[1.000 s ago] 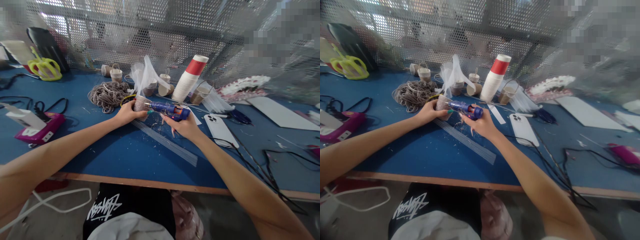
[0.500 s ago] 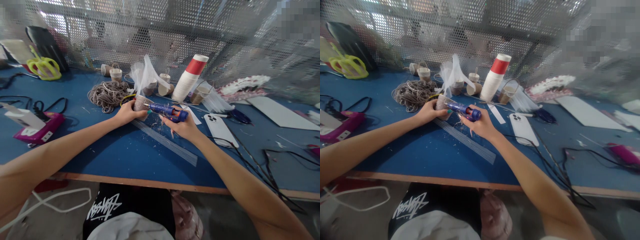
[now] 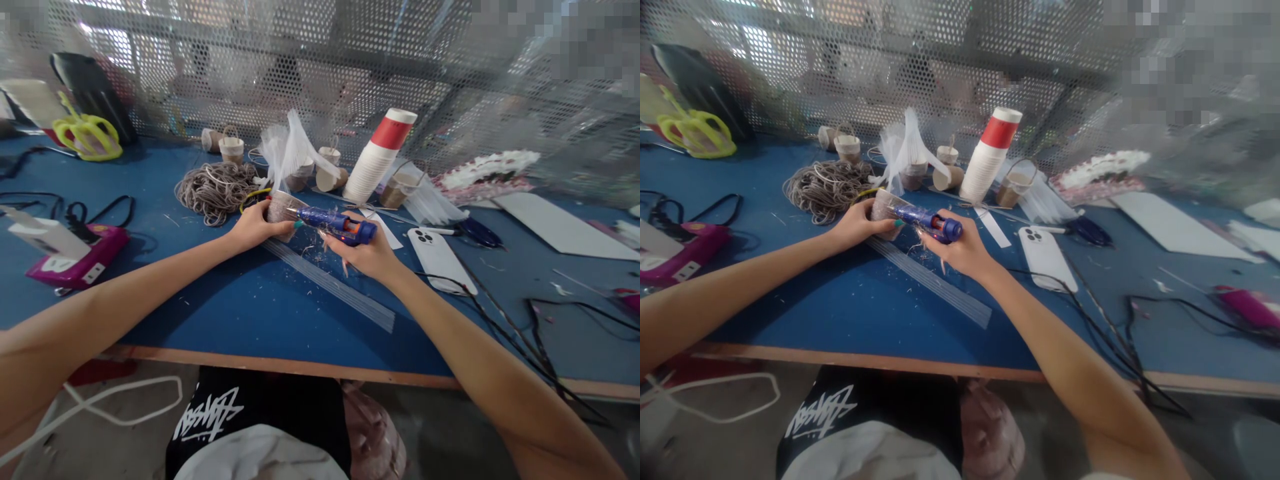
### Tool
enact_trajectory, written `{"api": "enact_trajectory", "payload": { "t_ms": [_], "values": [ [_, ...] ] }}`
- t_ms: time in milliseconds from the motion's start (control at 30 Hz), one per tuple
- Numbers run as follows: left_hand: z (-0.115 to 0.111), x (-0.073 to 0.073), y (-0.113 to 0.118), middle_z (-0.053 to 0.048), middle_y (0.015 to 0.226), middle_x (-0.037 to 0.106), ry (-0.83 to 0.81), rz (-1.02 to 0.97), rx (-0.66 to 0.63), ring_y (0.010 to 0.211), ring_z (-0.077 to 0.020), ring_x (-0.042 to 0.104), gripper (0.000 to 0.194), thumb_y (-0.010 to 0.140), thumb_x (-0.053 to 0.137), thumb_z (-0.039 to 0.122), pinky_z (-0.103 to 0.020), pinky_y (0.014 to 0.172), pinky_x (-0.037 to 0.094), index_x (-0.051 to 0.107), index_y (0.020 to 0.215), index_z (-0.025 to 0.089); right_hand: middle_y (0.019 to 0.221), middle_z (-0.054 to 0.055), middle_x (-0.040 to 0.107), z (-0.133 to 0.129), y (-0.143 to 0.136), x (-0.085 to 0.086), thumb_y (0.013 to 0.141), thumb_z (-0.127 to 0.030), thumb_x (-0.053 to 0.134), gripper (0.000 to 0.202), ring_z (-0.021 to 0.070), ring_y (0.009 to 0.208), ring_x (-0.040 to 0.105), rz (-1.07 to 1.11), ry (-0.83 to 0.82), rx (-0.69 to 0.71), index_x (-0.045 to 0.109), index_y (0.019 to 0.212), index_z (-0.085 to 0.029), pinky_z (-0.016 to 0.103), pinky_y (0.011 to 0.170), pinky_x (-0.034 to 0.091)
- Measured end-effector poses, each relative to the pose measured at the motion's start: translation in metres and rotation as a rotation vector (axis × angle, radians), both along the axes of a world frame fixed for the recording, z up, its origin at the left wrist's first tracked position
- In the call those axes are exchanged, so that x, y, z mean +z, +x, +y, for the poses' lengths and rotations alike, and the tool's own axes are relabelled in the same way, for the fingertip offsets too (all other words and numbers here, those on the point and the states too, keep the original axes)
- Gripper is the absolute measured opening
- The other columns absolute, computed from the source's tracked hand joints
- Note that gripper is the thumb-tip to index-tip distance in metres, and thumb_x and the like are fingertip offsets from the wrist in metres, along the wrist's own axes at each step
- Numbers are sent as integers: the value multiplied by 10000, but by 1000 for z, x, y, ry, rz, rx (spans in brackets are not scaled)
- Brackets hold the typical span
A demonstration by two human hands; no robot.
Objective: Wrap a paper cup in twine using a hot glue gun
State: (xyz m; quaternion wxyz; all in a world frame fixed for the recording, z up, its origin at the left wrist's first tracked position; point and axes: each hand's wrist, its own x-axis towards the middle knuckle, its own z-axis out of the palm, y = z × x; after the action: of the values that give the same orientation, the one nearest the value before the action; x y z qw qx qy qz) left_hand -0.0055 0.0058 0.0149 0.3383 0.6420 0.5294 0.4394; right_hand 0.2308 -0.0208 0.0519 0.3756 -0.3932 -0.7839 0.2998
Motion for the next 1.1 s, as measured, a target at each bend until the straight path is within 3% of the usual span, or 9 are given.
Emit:
{"api": "enact_trajectory", "payload": {
  "t_ms": [133, 567, 733, 933, 1100],
  "values": [
    [1, -1, 0, -129, 963, 717, 11, 6, -2, 940, -305, 675, 597, 594, 783, 532, -467, 896, 525, 678, 1003, 110, 657, -6, 630, -1, 0, 3, 766, -376, 745, 238, 154, 594, 594, -24, 26, 5, 568, 724, -222, 288, 485, 473],
    [0, 1, 0, -137, 1024, 727, 0, -3, -19, 975, -307, 673, 638, 587, 779, 531, -432, 870, 522, 659, 1057, 118, 655, -23, 614, -2, -1, 7, 791, -419, 711, 226, 96, 424, 488, 10, 10, -76, 597, 824, -226, 256, 355, 421],
    [0, 1, 1, -141, 1005, 716, -5, 3, -9, 960, -312, 667, 641, 572, 776, 534, -452, 874, 517, 657, 1039, 112, 672, -26, 611, -2, -2, 5, 786, -492, 712, 294, 100, 435, 486, -26, -45, -63, 583, 839, -233, 275, 380, 438],
    [1, 0, 1, -125, 942, 718, 6, 4, 6, 921, -302, 677, 577, 575, 790, 501, -469, 886, 520, 674, 985, 111, 681, -5, 608, -4, -1, 5, 773, -454, 732, 292, 148, 608, 583, -94, 2, -41, 564, 763, -215, 288, 517, 475],
    [0, 1, 1, -130, 984, 732, -8, -26, 3, 947, -309, 686, 592, 578, 807, 478, -470, 889, 530, 677, 1028, 116, 679, -5, 620, -2, 0, 6, 781, -461, 714, 283, 144, 547, 570, -94, -18, -89, 566, 798, -220, 294, 484, 466]
  ]
}}
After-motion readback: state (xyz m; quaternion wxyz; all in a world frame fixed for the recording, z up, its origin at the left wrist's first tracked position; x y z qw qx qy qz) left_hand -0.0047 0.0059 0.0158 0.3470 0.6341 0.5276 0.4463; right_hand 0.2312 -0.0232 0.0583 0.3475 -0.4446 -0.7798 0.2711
